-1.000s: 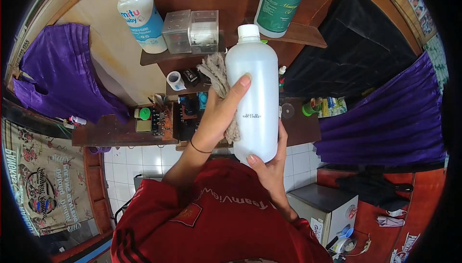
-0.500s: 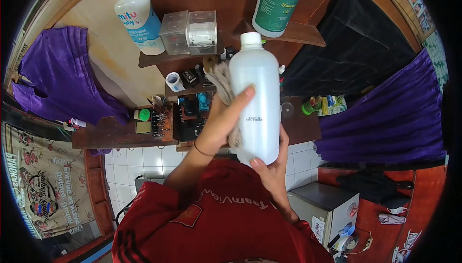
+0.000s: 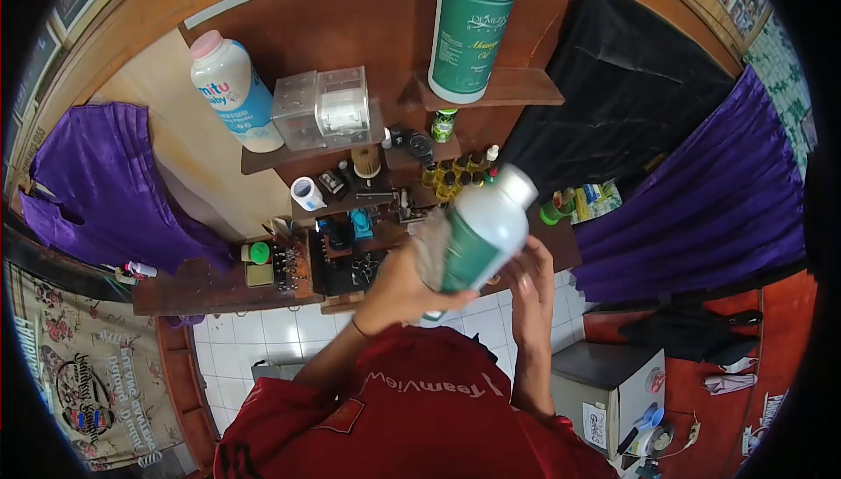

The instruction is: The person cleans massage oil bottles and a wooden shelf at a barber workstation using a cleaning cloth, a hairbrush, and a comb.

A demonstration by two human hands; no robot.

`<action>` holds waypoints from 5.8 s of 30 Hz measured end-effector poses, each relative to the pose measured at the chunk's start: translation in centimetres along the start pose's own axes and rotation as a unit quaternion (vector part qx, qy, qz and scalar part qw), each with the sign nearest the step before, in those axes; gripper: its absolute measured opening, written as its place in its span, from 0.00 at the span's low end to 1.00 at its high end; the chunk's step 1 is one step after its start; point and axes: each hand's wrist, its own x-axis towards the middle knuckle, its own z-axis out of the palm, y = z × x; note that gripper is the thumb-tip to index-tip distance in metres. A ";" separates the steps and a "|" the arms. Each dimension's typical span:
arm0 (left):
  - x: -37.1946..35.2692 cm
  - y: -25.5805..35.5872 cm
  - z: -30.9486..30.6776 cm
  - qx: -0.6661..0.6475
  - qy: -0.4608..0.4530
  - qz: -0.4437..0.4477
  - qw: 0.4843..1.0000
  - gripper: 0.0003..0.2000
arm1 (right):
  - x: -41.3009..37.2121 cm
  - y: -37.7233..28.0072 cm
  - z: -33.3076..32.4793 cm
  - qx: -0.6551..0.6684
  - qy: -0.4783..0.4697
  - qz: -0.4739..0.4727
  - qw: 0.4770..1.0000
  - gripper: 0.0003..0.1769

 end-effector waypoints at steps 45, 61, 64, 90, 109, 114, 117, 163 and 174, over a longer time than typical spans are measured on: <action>-2.6 -1.0 6.6 -0.314 -0.018 -0.313 0.896 0.18 | 11.0 1.3 2.0 -0.219 0.197 -0.290 0.911 0.47; -0.4 0.5 1.5 -0.207 0.103 -0.174 0.957 0.14 | 28.1 -4.1 0.7 -0.381 0.150 -0.327 0.852 0.53; -0.3 1.1 0.7 -0.188 0.113 -0.175 0.960 0.14 | 29.1 -3.8 -1.2 -0.134 0.031 -0.288 0.948 0.55; 18.5 -2.1 -1.5 0.208 0.248 -0.018 0.946 0.41 | 28.3 -1.7 2.1 -0.335 0.078 -0.392 0.853 0.57; 17.5 -2.9 -1.8 0.220 0.234 0.006 0.947 0.30 | 27.0 -2.5 0.6 -0.312 0.039 -0.325 0.892 0.51; 13.7 -1.6 -1.4 0.128 0.288 0.030 0.949 0.24 | 22.6 -2.5 1.8 -0.169 0.151 -0.355 0.907 0.36; 11.0 -3.3 -0.7 0.078 0.289 -0.030 0.954 0.23 | 19.8 -1.0 2.2 -0.262 0.177 -0.339 0.886 0.37; -3.4 -3.8 7.5 -0.202 -0.042 -0.132 0.970 0.15 | 4.9 11.2 1.8 -0.149 0.133 0.073 0.977 0.23; -4.8 -4.1 3.5 -0.246 0.108 -0.181 0.946 0.21 | 7.0 7.9 7.1 -0.035 -0.194 0.127 0.972 0.32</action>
